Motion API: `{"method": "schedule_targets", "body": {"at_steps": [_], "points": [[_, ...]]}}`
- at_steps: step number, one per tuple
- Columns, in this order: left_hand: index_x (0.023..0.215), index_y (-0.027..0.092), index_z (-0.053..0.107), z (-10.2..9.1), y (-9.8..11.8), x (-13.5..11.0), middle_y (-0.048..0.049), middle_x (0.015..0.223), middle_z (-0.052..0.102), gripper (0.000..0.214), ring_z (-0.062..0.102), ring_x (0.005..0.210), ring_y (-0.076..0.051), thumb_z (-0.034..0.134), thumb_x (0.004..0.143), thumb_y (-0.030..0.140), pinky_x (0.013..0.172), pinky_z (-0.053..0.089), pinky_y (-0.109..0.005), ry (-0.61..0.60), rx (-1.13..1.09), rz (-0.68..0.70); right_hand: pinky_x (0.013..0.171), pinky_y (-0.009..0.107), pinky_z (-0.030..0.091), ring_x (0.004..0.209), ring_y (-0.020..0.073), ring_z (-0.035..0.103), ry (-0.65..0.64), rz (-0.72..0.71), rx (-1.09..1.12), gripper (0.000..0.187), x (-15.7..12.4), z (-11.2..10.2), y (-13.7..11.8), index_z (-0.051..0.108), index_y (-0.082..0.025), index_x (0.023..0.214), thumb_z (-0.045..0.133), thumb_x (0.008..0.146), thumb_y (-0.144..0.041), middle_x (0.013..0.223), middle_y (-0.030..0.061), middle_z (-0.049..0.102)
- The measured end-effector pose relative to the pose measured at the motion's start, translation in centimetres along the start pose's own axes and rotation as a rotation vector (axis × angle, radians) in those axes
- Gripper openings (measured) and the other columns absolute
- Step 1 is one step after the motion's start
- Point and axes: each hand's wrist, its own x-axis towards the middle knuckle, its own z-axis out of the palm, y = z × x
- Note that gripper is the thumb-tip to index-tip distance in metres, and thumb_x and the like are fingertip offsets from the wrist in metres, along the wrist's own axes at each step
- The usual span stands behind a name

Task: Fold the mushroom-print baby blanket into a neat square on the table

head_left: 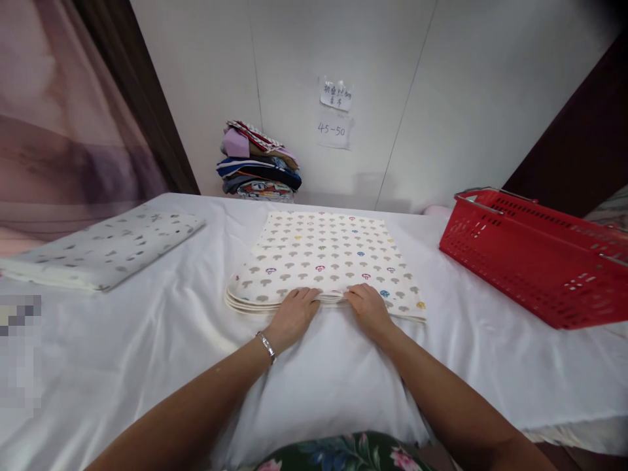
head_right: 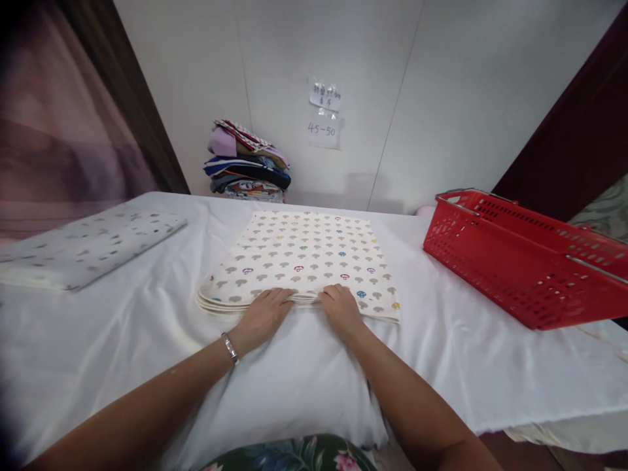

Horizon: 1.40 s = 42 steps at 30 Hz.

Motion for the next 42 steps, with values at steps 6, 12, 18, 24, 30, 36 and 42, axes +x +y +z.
{"method": "schedule_targets", "body": {"at_steps": [6, 12, 18, 24, 30, 36, 42], "points": [[0.082, 0.015, 0.056, 0.7, -0.3, 0.3, -0.0075, 0.109, 0.054, 0.025, 0.046, 0.101, -0.02, 0.032, 0.087, 0.008, 0.084, 0.039, -0.036, 0.043, -0.146, 0.03, 0.068, 0.029, 0.035, 0.078, 0.0176, 0.045, 0.018, -0.005, 0.001, 0.021, 0.0, -0.1, -0.2, 0.063, -0.018, 0.092, 0.043, 0.087, -0.013, 0.086, 0.0063, 0.058], [0.088, 0.018, 0.052, 0.0, -0.3, -0.7, -0.0062, 0.116, 0.047, 0.02, 0.043, 0.107, -0.019, 0.036, 0.084, 0.008, 0.091, 0.039, -0.037, 0.13, -0.39, -0.067, 0.068, 0.029, 0.035, 0.079, 0.0174, 0.046, 0.085, -0.004, 0.027, 0.022, -0.2, 0.0, -0.1, 0.062, -0.019, 0.093, 0.041, 0.088, -0.014, 0.088, 0.0063, 0.058], [0.085, 0.019, 0.051, -0.2, -0.3, -1.0, -0.0063, 0.116, 0.046, 0.018, 0.042, 0.11, -0.019, 0.036, 0.084, 0.01, 0.094, 0.038, -0.039, 0.121, -0.499, -0.132, 0.069, 0.029, 0.034, 0.077, 0.0167, 0.044, -0.007, -0.055, 0.048, 0.021, -0.3, -0.4, -0.6, 0.062, -0.018, 0.089, 0.042, 0.087, -0.012, 0.086, 0.0061, 0.058], [0.086, 0.019, 0.052, 0.0, -0.4, -0.7, -0.0067, 0.117, 0.047, 0.018, 0.042, 0.113, -0.019, 0.034, 0.087, 0.015, 0.096, 0.037, -0.039, 0.102, -0.576, -0.208, 0.071, 0.029, 0.033, 0.082, 0.0172, 0.045, -0.097, -0.078, 0.085, 0.018, -0.6, -0.9, -1.2, 0.06, -0.016, 0.093, 0.045, 0.085, -0.011, 0.088, 0.0067, 0.056], [0.087, 0.019, 0.053, -0.1, -0.5, -0.6, -0.0059, 0.116, 0.048, 0.02, 0.047, 0.107, -0.017, 0.033, 0.088, 0.017, 0.093, 0.04, -0.036, 0.108, -0.608, -0.237, 0.073, 0.031, 0.033, 0.085, 0.0194, 0.044, -0.142, -0.021, 0.029, 0.013, -0.4, -1.2, -1.8, 0.058, -0.017, 0.093, 0.05, 0.084, -0.018, 0.091, 0.0074, 0.055], [0.085, 0.018, 0.054, -0.4, -0.4, -0.8, -0.0066, 0.117, 0.049, 0.019, 0.042, 0.113, -0.018, 0.036, 0.085, 0.011, 0.097, 0.036, -0.037, 0.13, -0.422, -0.146, 0.072, 0.029, 0.033, 0.083, 0.0168, 0.046, -0.166, -0.01, 0.106, 0.02, -0.4, -1.2, -1.3, 0.059, -0.018, 0.095, 0.043, 0.086, -0.01, 0.091, 0.0054, 0.057], [0.089, 0.018, 0.057, -0.1, 0.5, -0.8, -0.0079, 0.123, 0.048, 0.016, 0.039, 0.118, -0.02, 0.042, 0.085, 0.016, 0.101, 0.029, -0.045, 0.083, -0.27, -0.053, 0.071, 0.027, 0.034, 0.081, 0.0156, 0.047, -0.155, -0.035, 0.132, 0.025, -0.5, -1.1, -0.6, 0.06, -0.019, 0.097, 0.042, 0.085, -0.007, 0.089, 0.0049, 0.058]]}}
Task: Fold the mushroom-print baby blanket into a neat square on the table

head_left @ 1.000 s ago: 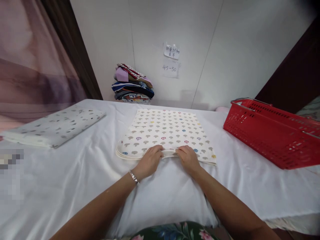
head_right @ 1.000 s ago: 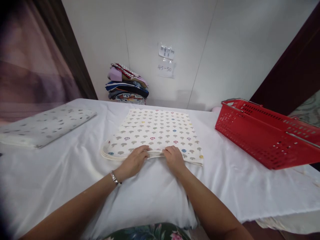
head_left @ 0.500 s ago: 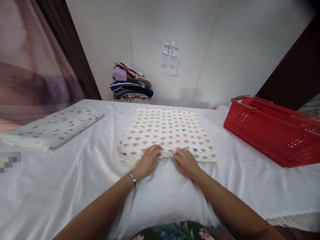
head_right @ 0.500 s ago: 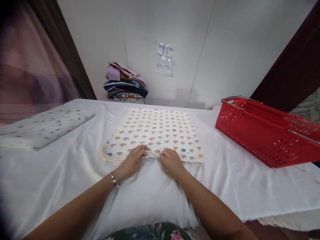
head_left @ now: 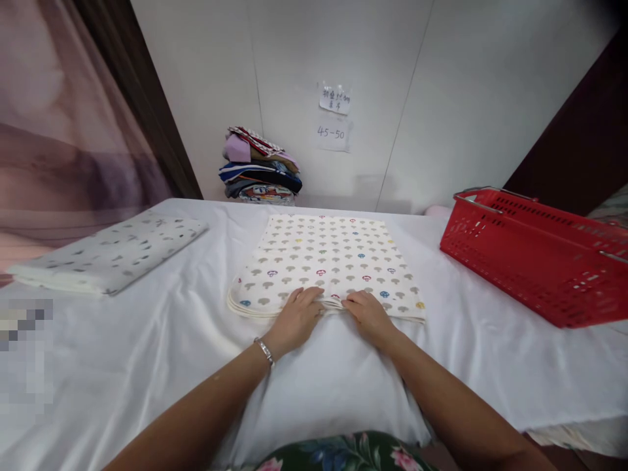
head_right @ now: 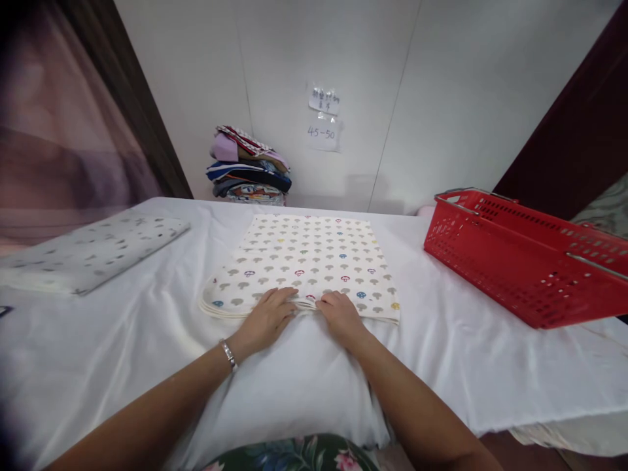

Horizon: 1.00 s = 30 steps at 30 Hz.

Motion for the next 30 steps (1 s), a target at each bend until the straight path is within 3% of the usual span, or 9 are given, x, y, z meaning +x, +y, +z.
{"method": "schedule_targets", "body": {"at_steps": [5, 11, 19, 25, 30], "points": [[0.092, 0.017, 0.059, 1.1, 1.2, 1.3, -0.0065, 0.128, 0.047, 0.019, 0.036, 0.122, -0.021, 0.041, 0.086, 0.016, 0.105, 0.024, -0.046, -0.039, 0.116, 0.098, 0.072, 0.03, 0.036, 0.084, 0.0176, 0.047, 0.111, 0.022, -0.052, 0.027, 0.1, 0.2, 0.1, 0.06, -0.019, 0.101, 0.042, 0.084, -0.007, 0.093, 0.0065, 0.058], [0.089, 0.015, 0.06, 2.0, 2.8, 3.9, -0.0073, 0.122, 0.051, 0.026, 0.042, 0.116, -0.019, 0.034, 0.088, 0.012, 0.104, 0.026, -0.044, -0.011, 0.175, 0.181, 0.074, 0.03, 0.036, 0.086, 0.0178, 0.047, 0.127, 0.046, -0.051, 0.026, 0.2, -0.1, -0.1, 0.058, -0.017, 0.105, 0.044, 0.085, -0.008, 0.094, 0.0071, 0.058], [0.082, 0.017, 0.057, 2.6, 3.2, 3.2, -0.007, 0.122, 0.051, 0.02, 0.041, 0.117, -0.018, 0.038, 0.088, 0.018, 0.094, 0.038, -0.038, 0.186, -0.091, -0.013, 0.073, 0.029, 0.034, 0.085, 0.0166, 0.046, 0.15, 0.032, -0.02, 0.024, -0.1, -0.1, 0.0, 0.06, -0.018, 0.1, 0.043, 0.085, -0.01, 0.09, 0.0055, 0.056], [0.088, 0.019, 0.057, 2.6, 3.1, 3.2, -0.0038, 0.099, 0.06, 0.019, 0.053, 0.096, -0.014, 0.039, 0.088, 0.018, 0.086, 0.042, -0.034, 0.137, -0.17, -0.037, 0.076, 0.03, 0.033, 0.086, 0.0175, 0.045, 0.038, -0.013, 0.015, 0.026, -0.4, -1.1, -0.3, 0.057, -0.017, 0.101, 0.051, 0.076, -0.01, 0.09, 0.0046, 0.054], [0.089, 0.02, 0.057, 2.9, 3.0, 3.3, -0.0032, 0.1, 0.059, 0.018, 0.053, 0.094, -0.014, 0.039, 0.087, 0.018, 0.082, 0.043, -0.032, 0.14, -0.16, -0.024, 0.073, 0.03, 0.033, 0.083, 0.0176, 0.046, 0.078, 0.009, -0.034, 0.021, -0.3, -1.1, -0.2, 0.058, -0.018, 0.1, 0.044, 0.085, -0.012, 0.087, 0.0055, 0.055]]}}
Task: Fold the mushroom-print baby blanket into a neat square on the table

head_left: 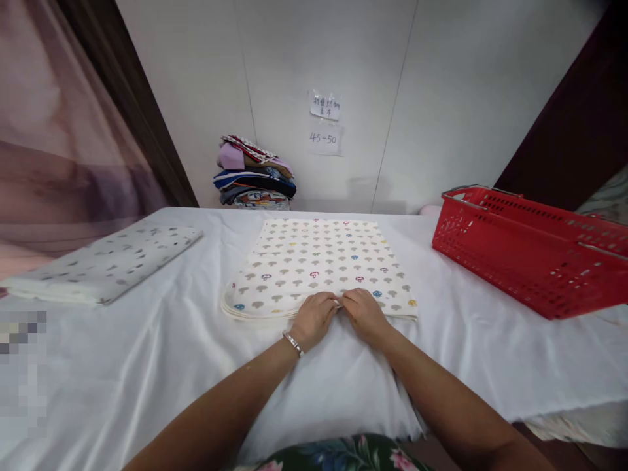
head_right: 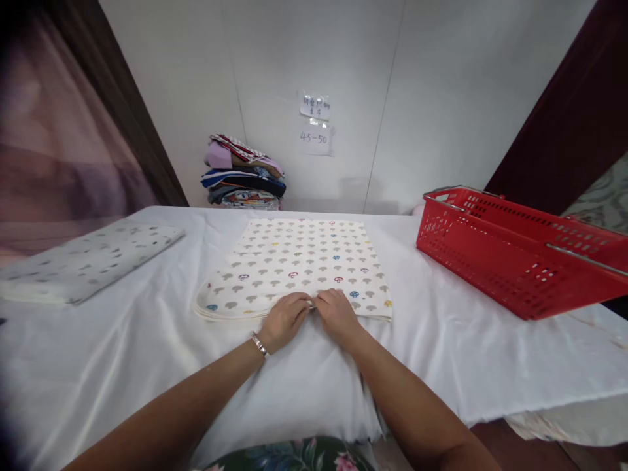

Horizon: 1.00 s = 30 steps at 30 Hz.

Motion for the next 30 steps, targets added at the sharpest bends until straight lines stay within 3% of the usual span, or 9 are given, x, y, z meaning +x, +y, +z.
{"method": "schedule_targets", "body": {"at_steps": [9, 18, 25, 30], "points": [[0.111, 0.018, 0.047, -1.1, -0.5, -1.2, -0.0056, 0.091, 0.06, 0.03, 0.054, 0.086, -0.019, 0.037, 0.084, 0.008, 0.075, 0.042, -0.035, -0.1, 0.267, 0.05, 0.073, 0.03, 0.033, 0.085, 0.0189, 0.047, -0.01, 0.014, -0.016, 0.025, -0.2, 0.2, 0.3, 0.058, -0.019, 0.096, 0.041, 0.083, -0.005, 0.091, 0.0064, 0.057], [0.118, 0.02, 0.045, -4.1, -2.3, -3.7, -0.0075, 0.109, 0.057, 0.035, 0.051, 0.099, -0.021, 0.035, 0.086, 0.009, 0.08, 0.039, -0.035, -0.125, 0.383, 0.001, 0.072, 0.03, 0.033, 0.087, 0.0185, 0.047, 0.003, 0.034, 0.022, 0.026, -0.1, 0.1, 0.6, 0.057, -0.019, 0.097, 0.041, 0.082, -0.005, 0.095, 0.0056, 0.058], [0.12, 0.018, 0.045, -3.8, -2.4, -3.3, -0.0067, 0.105, 0.057, 0.036, 0.05, 0.096, -0.02, 0.035, 0.087, 0.009, 0.08, 0.037, -0.034, -0.216, 0.448, -0.023, 0.074, 0.028, 0.033, 0.086, 0.0171, 0.048, -0.017, 0.075, 0.038, 0.025, -0.2, 0.2, 0.6, 0.057, -0.019, 0.097, 0.042, 0.082, -0.005, 0.097, 0.0051, 0.058], [0.114, 0.017, 0.049, -4.1, -2.1, -2.8, -0.006, 0.099, 0.056, 0.031, 0.049, 0.091, -0.019, 0.037, 0.086, 0.009, 0.076, 0.037, -0.033, -0.259, 0.498, -0.016, 0.076, 0.03, 0.032, 0.086, 0.0179, 0.047, -0.106, 0.041, -0.013, 0.029, -0.2, -0.1, 0.1, 0.057, -0.018, 0.095, 0.041, 0.079, 0.0, 0.093, 0.0055, 0.058]]}}
